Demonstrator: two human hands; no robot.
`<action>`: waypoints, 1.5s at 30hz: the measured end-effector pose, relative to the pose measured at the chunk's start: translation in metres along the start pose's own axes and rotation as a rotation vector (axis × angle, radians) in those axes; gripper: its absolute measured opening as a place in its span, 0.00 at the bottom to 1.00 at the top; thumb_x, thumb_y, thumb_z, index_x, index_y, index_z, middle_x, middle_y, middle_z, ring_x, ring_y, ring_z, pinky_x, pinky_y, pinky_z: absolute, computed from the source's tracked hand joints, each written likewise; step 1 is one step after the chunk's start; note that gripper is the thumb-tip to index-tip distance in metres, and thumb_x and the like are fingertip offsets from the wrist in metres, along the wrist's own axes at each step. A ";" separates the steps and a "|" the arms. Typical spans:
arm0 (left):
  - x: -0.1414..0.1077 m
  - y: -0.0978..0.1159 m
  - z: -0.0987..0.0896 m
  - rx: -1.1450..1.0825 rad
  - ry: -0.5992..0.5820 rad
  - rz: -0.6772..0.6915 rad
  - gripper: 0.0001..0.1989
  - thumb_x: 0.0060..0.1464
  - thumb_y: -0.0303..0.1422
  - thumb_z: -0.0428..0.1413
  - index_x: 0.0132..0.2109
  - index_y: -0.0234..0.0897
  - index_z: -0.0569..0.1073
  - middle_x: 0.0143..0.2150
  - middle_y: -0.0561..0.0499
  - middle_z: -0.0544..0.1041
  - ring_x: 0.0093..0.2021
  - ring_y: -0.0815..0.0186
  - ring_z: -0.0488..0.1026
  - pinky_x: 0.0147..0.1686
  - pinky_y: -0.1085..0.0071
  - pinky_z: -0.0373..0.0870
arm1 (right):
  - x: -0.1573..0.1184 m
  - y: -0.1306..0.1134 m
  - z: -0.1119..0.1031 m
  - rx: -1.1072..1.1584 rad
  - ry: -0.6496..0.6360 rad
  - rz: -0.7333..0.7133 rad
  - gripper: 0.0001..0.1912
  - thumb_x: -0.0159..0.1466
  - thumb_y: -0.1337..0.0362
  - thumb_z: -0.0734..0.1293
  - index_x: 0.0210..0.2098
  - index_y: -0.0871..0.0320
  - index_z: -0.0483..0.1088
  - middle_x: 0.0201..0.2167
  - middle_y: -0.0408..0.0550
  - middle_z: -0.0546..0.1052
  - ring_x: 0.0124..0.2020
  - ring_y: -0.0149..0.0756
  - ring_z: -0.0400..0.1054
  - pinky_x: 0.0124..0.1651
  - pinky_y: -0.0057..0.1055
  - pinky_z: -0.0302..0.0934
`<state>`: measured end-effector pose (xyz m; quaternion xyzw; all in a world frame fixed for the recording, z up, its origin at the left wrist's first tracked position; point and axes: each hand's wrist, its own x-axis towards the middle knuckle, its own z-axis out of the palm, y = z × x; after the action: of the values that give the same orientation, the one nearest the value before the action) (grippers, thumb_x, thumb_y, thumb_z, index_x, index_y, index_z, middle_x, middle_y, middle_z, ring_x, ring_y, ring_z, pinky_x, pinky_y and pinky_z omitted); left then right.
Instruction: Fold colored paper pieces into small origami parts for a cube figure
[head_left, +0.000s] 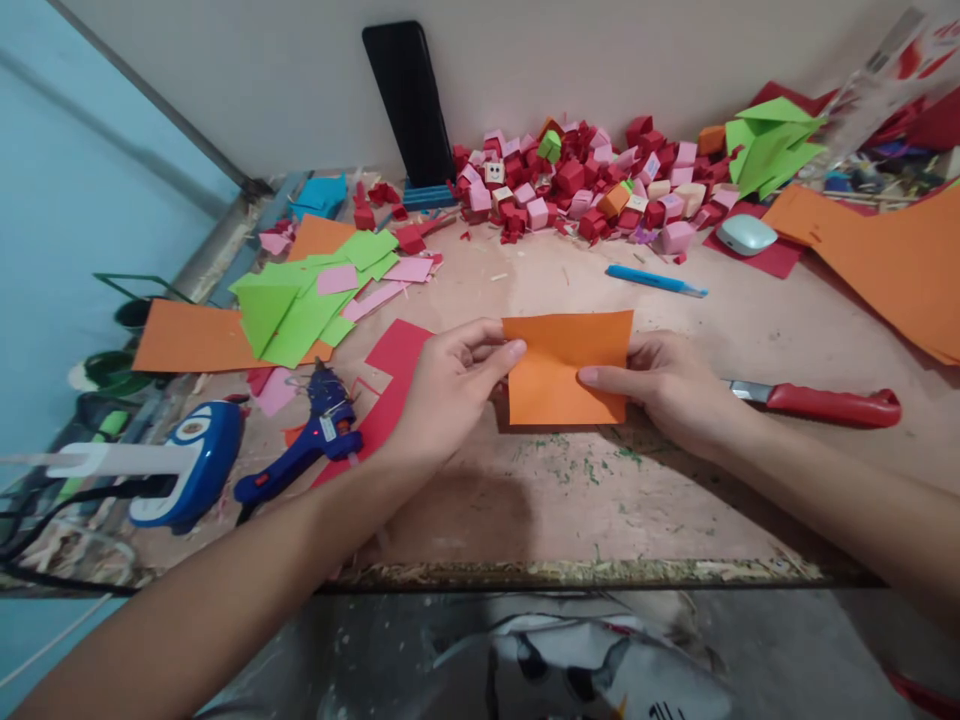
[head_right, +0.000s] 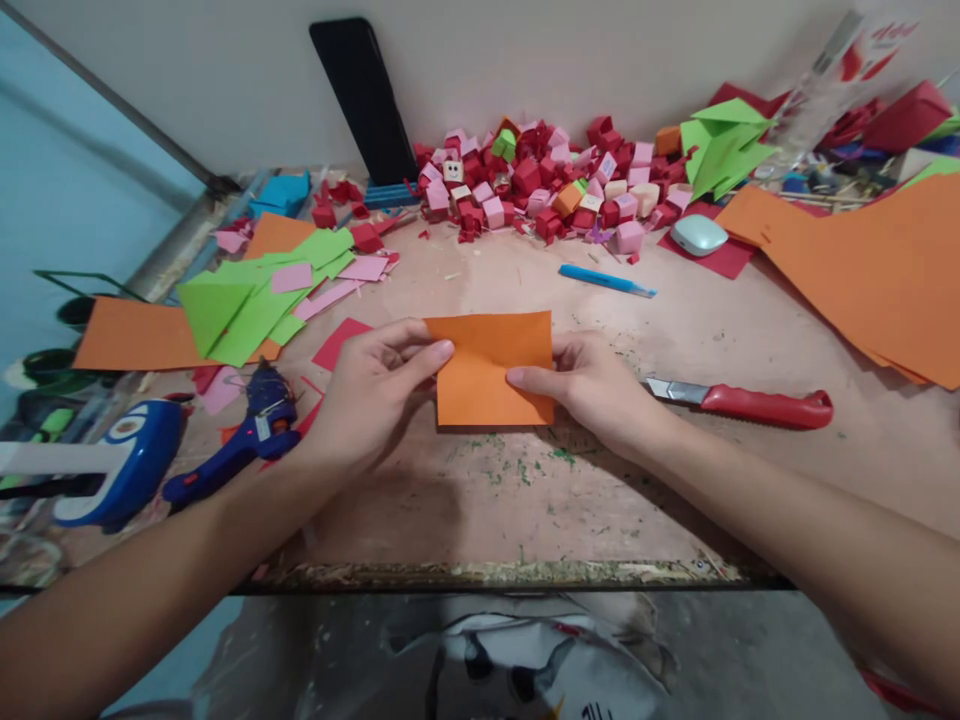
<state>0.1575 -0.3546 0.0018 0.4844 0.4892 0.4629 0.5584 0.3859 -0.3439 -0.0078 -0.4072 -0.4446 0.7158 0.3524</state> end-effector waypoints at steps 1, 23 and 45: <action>0.000 0.000 0.000 -0.028 -0.032 -0.012 0.12 0.58 0.39 0.69 0.44 0.36 0.81 0.44 0.47 0.86 0.42 0.61 0.83 0.42 0.69 0.80 | 0.000 0.000 0.000 0.006 0.001 0.001 0.12 0.61 0.61 0.80 0.45 0.54 0.86 0.47 0.51 0.87 0.44 0.47 0.82 0.48 0.40 0.76; 0.000 -0.001 -0.001 -0.131 -0.152 -0.029 0.16 0.56 0.32 0.68 0.51 0.38 0.81 0.54 0.45 0.84 0.46 0.60 0.83 0.43 0.67 0.81 | -0.001 -0.002 0.003 -0.009 -0.005 -0.031 0.12 0.61 0.60 0.80 0.45 0.49 0.86 0.47 0.49 0.86 0.47 0.49 0.81 0.51 0.44 0.76; 0.001 0.001 -0.001 -0.145 0.116 0.017 0.27 0.51 0.30 0.69 0.55 0.44 0.68 0.52 0.51 0.75 0.46 0.65 0.77 0.35 0.75 0.75 | -0.011 -0.007 0.010 -0.293 0.022 -0.185 0.21 0.61 0.75 0.71 0.44 0.44 0.87 0.58 0.44 0.83 0.61 0.52 0.77 0.56 0.44 0.76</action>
<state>0.1567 -0.3529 0.0024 0.4192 0.4819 0.5292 0.5586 0.3828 -0.3538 0.0042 -0.4193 -0.5759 0.6033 0.3584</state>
